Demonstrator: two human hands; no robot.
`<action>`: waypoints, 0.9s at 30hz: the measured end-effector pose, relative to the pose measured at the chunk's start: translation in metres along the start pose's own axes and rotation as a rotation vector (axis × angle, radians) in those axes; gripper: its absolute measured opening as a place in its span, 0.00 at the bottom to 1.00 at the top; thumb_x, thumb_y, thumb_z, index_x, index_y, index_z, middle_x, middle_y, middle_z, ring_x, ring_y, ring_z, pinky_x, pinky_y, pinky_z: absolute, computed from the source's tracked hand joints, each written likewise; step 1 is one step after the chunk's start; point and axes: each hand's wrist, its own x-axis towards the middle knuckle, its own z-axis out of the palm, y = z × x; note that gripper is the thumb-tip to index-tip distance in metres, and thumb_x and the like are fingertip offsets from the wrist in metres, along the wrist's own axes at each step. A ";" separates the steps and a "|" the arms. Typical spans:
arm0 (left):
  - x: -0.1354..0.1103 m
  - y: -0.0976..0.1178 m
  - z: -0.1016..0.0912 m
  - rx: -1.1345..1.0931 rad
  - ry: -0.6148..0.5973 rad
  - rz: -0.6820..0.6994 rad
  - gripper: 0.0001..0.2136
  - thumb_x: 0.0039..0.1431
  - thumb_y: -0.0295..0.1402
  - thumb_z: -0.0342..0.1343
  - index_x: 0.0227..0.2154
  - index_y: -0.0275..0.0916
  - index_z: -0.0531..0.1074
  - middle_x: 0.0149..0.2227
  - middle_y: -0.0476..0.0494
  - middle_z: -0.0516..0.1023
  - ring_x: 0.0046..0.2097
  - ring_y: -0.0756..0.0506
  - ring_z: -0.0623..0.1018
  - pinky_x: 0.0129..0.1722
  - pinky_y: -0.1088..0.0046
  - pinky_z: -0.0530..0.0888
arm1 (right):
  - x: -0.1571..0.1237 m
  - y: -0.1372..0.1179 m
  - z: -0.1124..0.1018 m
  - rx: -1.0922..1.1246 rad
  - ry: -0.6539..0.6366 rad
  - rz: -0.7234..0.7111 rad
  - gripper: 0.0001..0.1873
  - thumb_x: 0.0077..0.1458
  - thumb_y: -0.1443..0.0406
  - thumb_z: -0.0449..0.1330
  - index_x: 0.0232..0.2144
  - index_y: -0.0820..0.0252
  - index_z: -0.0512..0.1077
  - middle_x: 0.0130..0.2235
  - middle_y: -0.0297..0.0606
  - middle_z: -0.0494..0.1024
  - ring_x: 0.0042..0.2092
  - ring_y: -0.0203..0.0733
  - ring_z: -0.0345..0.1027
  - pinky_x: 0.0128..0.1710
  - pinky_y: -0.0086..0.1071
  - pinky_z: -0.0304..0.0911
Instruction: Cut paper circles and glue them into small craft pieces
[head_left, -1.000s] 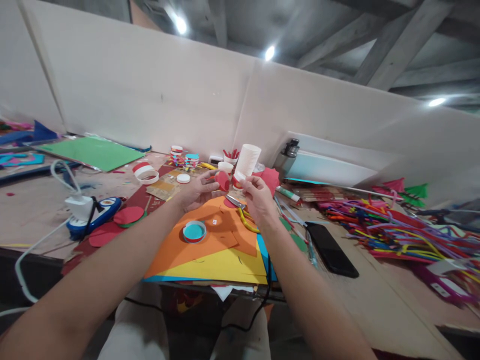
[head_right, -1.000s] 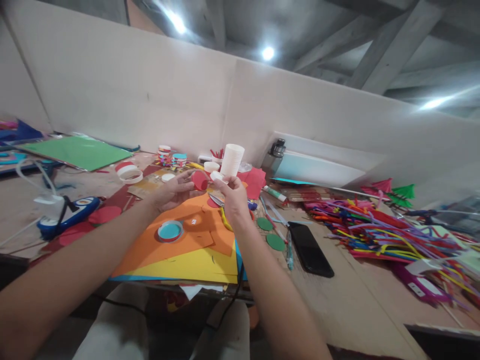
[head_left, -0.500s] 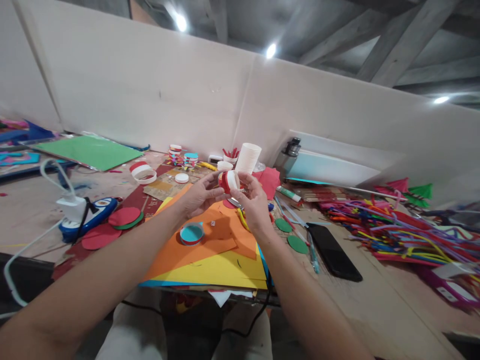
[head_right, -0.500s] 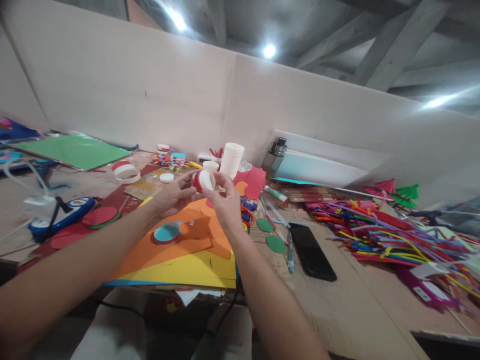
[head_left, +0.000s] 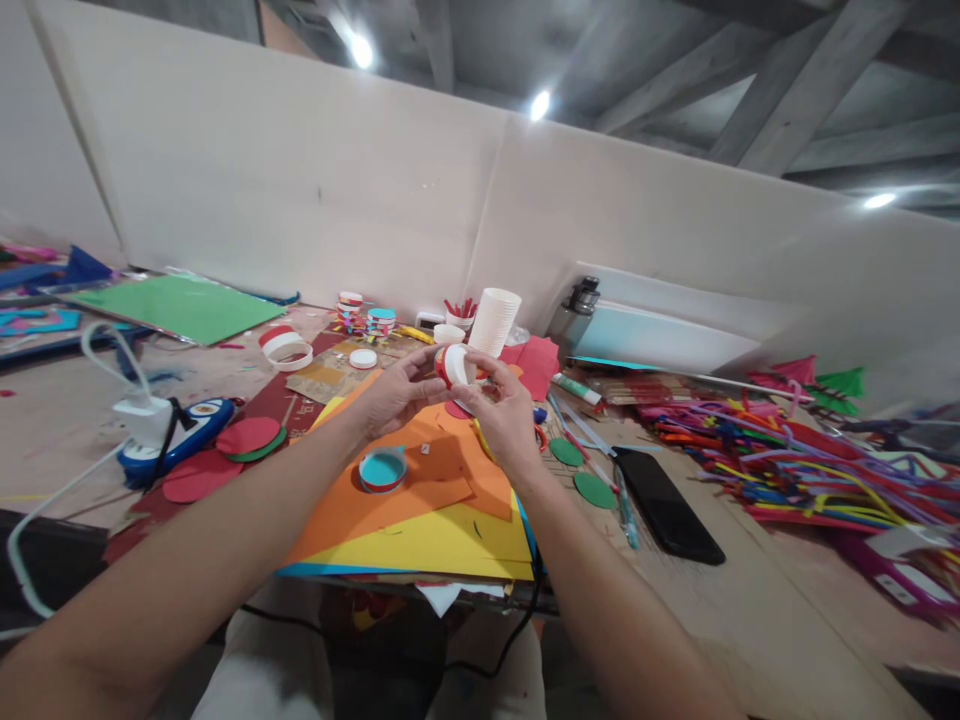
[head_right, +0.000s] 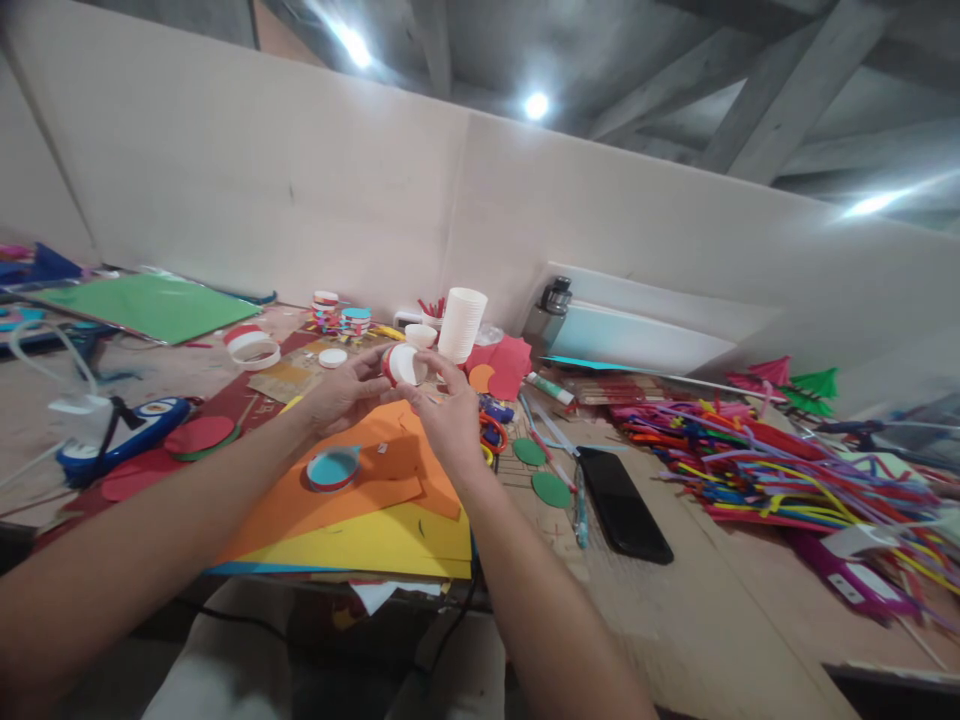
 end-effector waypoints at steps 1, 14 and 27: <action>0.000 0.000 0.000 -0.004 0.005 -0.008 0.26 0.43 0.29 0.71 0.49 0.41 0.74 0.52 0.40 0.77 0.54 0.40 0.76 0.54 0.60 0.75 | 0.000 0.001 0.000 -0.029 0.011 -0.025 0.22 0.50 0.58 0.67 0.48 0.55 0.75 0.55 0.40 0.76 0.54 0.46 0.70 0.52 0.40 0.65; -0.003 0.005 0.008 0.048 0.000 0.014 0.28 0.43 0.27 0.71 0.50 0.40 0.75 0.52 0.40 0.78 0.53 0.40 0.76 0.55 0.62 0.73 | -0.002 -0.003 -0.003 -0.139 0.045 -0.154 0.18 0.54 0.57 0.64 0.46 0.55 0.74 0.53 0.41 0.77 0.54 0.46 0.70 0.50 0.39 0.68; -0.001 0.000 0.005 0.041 -0.011 0.027 0.28 0.43 0.28 0.71 0.51 0.41 0.75 0.53 0.40 0.77 0.54 0.40 0.75 0.53 0.64 0.73 | -0.002 -0.008 -0.002 -0.216 0.042 -0.158 0.21 0.55 0.59 0.62 0.51 0.56 0.72 0.52 0.43 0.77 0.50 0.45 0.72 0.48 0.38 0.70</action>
